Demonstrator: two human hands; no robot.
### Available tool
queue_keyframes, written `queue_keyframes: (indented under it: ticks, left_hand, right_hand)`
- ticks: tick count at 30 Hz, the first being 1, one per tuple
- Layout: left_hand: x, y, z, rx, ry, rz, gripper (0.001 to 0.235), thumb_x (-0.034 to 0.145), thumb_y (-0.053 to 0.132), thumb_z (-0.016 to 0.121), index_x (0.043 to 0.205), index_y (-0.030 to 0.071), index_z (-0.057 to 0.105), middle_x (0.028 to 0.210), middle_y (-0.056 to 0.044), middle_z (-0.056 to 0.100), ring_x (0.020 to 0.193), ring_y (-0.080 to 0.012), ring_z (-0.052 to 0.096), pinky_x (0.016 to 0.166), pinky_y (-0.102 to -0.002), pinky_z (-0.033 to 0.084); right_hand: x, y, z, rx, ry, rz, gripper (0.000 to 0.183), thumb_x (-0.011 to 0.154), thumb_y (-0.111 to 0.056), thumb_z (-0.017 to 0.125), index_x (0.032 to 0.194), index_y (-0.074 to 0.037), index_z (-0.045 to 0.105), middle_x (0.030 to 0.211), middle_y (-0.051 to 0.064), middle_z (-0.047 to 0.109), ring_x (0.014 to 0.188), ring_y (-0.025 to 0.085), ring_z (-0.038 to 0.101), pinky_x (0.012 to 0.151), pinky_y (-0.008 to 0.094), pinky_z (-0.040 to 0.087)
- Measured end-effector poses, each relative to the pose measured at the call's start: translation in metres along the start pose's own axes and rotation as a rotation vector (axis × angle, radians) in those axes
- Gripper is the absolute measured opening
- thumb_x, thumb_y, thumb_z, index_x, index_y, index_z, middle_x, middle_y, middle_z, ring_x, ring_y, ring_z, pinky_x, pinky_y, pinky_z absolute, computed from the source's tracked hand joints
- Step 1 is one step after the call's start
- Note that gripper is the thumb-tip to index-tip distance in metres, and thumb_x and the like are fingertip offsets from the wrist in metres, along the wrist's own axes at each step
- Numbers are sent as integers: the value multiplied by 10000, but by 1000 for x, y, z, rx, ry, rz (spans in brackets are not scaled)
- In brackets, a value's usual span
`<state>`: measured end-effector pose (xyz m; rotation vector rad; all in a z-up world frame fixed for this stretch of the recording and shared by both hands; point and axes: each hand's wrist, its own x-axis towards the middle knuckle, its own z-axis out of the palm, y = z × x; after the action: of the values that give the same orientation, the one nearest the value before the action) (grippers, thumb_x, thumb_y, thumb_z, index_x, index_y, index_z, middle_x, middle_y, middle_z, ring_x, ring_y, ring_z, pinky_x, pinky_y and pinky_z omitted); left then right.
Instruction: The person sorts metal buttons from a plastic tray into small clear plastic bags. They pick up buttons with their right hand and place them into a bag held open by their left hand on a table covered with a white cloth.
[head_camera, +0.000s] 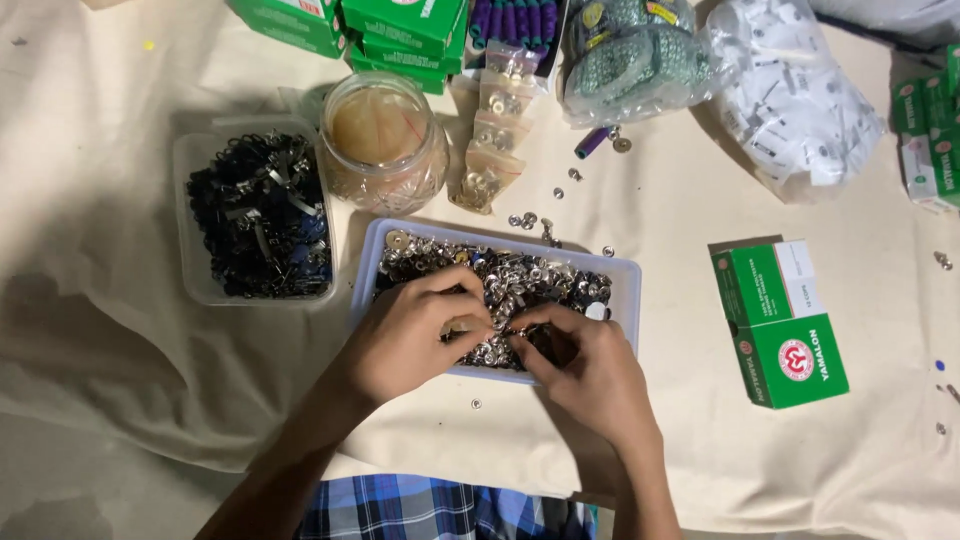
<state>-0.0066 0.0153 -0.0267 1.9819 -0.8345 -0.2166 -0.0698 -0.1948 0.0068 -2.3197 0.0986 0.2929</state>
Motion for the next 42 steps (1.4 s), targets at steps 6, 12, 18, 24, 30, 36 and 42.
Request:
queue_keyframes:
  ticks: [6,12,18,24,30,36,42]
  left_hand:
    - [2,7,-3,64,-30,-128,89,907,158,746,953,82,750,1043,15,661,673,-209,699,613,-387,510]
    - [3,8,-3,74,-41,-162,122,909,197,739,997,116,760,1068,27,655,714,-228,708,627,-408,513]
    - [9,18,-9,118,-140,-153,57,880,96,718,825,91,704,1052,-40,684,771,-326,719,612,-422,603]
    - [19,20,-2,236,-118,-73,83,870,99,723,795,111,691,948,-18,661,768,-306,698,583,-401,575]
    - [14,13,-8,56,-74,-126,115,907,33,671,820,81,730,964,-56,705,761,-282,721,596,-369,573]
    - [8,6,-4,-101,-7,3,104,915,40,687,991,53,756,990,-37,752,829,-195,728,707,-316,522]
    - [7,11,-5,-185,43,12,110,910,58,734,1016,40,757,956,-27,760,778,-134,704,682,-272,522]
  right_hand:
    - [0,-3,8,-36,115,3,162,862,-320,814,989,-221,800,495,-44,569,440,79,352,458,268,310]
    - [5,-6,15,-31,129,-16,160,893,-274,762,1036,-225,812,619,-58,699,476,92,362,500,260,380]
    - [7,-7,15,127,194,20,91,860,-146,783,935,-130,831,357,51,484,370,166,390,425,288,392]
    - [7,8,20,191,259,7,117,845,-97,784,955,-125,810,373,43,447,401,156,394,458,284,404]
    - [6,-7,17,109,213,-40,143,850,-73,748,969,-120,811,385,65,501,385,201,441,464,317,429]
    - [0,0,14,120,139,-59,98,932,-205,726,1007,-158,766,511,-56,401,481,64,298,466,245,267]
    - [-1,2,14,259,155,-66,68,931,-148,750,981,-131,791,593,-64,463,532,55,307,495,233,252]
